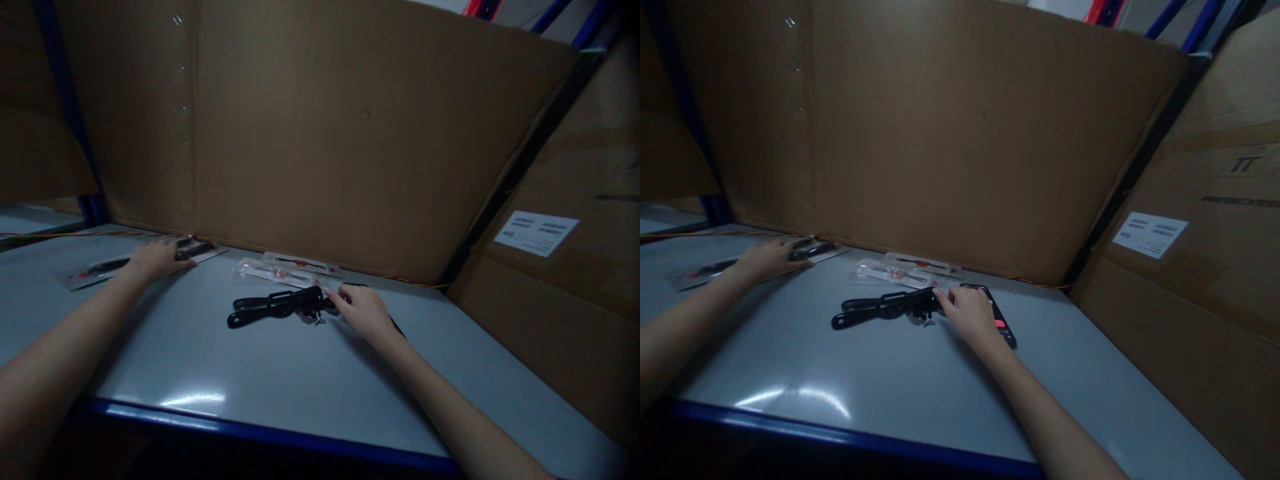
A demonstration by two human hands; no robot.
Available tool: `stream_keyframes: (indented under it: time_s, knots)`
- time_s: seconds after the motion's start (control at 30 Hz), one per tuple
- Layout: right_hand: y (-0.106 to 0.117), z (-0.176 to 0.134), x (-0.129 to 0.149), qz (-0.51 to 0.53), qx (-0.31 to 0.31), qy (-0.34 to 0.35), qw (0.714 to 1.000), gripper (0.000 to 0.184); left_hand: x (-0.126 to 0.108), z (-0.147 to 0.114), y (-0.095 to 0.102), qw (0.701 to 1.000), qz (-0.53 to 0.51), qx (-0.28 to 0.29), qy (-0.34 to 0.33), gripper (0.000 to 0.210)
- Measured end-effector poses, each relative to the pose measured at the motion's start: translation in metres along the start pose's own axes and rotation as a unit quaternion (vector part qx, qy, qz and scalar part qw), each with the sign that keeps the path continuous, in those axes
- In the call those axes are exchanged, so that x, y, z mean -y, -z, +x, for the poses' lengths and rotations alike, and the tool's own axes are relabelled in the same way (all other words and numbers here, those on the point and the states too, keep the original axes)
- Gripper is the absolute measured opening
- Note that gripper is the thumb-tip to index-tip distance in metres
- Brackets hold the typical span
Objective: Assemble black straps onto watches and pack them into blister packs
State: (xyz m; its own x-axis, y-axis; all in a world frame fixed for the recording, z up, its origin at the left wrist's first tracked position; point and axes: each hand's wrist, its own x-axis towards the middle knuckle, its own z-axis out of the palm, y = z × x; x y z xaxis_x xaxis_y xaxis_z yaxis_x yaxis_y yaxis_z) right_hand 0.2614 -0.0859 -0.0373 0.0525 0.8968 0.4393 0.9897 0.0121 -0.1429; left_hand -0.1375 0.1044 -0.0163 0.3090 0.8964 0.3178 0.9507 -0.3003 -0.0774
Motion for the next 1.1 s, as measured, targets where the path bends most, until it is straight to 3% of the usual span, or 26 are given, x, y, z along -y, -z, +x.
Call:
stream_keyframes:
  time_s: [0.1, 0.27, 0.37, 0.63, 0.77, 0.83, 0.93, 1.03, 1.1]
  knots:
    - [0.002, -0.001, 0.002, 0.012, -0.007, 0.007, 1.0, 0.05, -0.001, -0.001, -0.006, 0.995, 0.096, 0.001, -0.01, 0.063]
    - [0.006, -0.003, 0.005, 0.02, -0.02, 0.027, 0.999, 0.048, -0.024, 0.003, 0.0, 0.99, 0.111, 0.045, -0.069, 0.036]
    - [0.008, -0.003, 0.006, 0.021, -0.024, 0.034, 0.999, 0.047, -0.033, 0.001, 0.005, 0.982, 0.139, 0.043, -0.118, 0.036]
    - [0.006, -0.002, 0.005, 0.037, -0.032, 0.035, 0.998, 0.043, -0.05, -0.014, 0.012, 0.983, 0.134, -0.046, -0.113, 0.036]
    - [0.001, 0.001, 0.003, 0.192, -0.004, 0.008, 0.981, 0.045, -0.064, -0.018, 0.025, 0.988, 0.074, -0.111, -0.081, 0.039]
    - [0.001, 0.004, 0.003, 0.349, 0.049, -0.019, 0.936, 0.046, -0.076, -0.02, 0.036, 0.983, 0.051, -0.147, -0.094, 0.041]
    - [0.008, 0.006, 0.009, 0.563, 0.143, -0.074, 0.811, 0.057, -0.102, -0.024, 0.052, 0.96, 0.042, -0.206, -0.187, 0.042]
    - [0.018, 0.003, 0.016, 0.679, 0.199, -0.095, 0.701, 0.064, -0.135, -0.03, 0.06, 0.912, 0.056, -0.259, -0.313, 0.04]
    - [0.022, 0.0, 0.019, 0.722, 0.184, -0.111, 0.657, 0.05, -0.155, -0.033, 0.059, 0.873, 0.073, -0.286, -0.389, 0.037]
